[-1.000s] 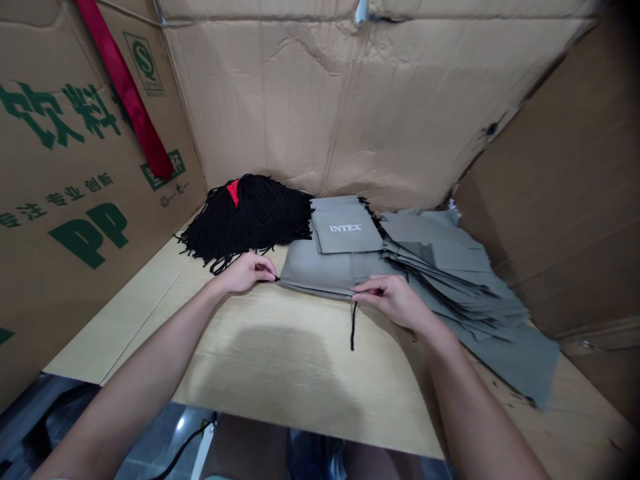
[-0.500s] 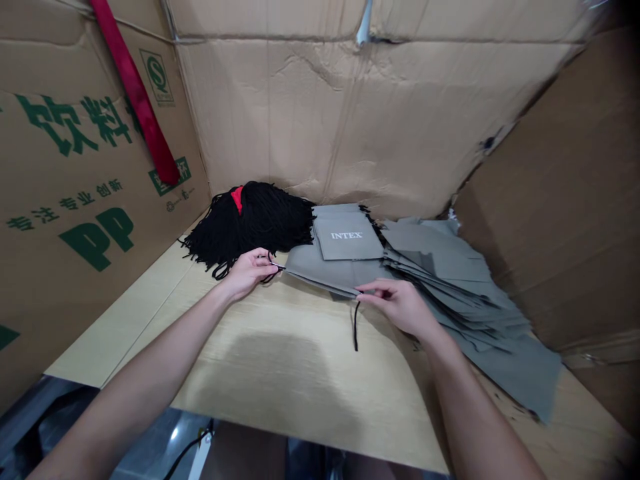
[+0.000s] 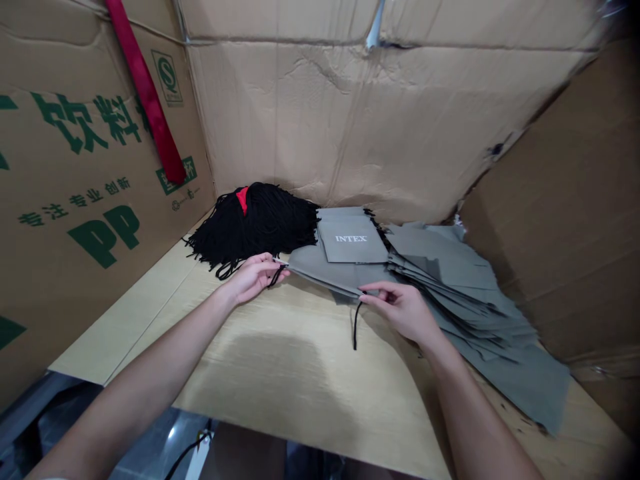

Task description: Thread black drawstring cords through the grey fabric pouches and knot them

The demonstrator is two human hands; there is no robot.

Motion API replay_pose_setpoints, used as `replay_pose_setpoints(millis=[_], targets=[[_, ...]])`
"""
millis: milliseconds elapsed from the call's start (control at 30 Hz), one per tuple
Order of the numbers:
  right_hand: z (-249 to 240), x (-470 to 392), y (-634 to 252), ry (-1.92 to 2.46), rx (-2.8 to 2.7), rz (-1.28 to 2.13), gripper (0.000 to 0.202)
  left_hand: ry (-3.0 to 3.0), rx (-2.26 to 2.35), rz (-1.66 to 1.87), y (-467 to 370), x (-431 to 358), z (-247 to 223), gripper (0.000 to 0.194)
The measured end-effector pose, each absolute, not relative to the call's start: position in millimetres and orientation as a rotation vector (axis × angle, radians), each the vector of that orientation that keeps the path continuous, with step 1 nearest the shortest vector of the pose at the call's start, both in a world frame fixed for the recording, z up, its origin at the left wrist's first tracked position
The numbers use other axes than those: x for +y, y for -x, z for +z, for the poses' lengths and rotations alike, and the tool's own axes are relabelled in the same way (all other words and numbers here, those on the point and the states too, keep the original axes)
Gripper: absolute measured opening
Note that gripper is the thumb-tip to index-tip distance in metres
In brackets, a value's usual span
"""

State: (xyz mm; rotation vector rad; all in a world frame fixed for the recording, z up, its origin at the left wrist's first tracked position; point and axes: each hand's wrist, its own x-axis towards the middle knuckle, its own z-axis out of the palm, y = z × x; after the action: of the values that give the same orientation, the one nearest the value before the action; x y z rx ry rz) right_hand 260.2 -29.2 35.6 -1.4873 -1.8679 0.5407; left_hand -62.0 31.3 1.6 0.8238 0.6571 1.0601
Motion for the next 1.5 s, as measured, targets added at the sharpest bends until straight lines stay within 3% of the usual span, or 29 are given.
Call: replay_pose_setpoints(millis=[367, 733, 1067, 1500], targets=[[34, -30, -261, 1.465, -1.873, 0.549, 0.05, -0.893, 0.657, 1.159, 58, 28, 5, 0.02], [31, -27, -262, 1.464, -1.771, 0.56, 0.047, -0.753, 0.572, 1.051, 57, 27, 8, 0.01], [35, -28, -264, 1.422, -1.635, 0.54, 0.038, -1.057, 0.701, 0.988, 72, 31, 8, 0.032], [34, -27, -269, 1.317, -1.556, 0.332, 0.033, -0.56, 0.326, 1.538, 100, 53, 9, 0.024]])
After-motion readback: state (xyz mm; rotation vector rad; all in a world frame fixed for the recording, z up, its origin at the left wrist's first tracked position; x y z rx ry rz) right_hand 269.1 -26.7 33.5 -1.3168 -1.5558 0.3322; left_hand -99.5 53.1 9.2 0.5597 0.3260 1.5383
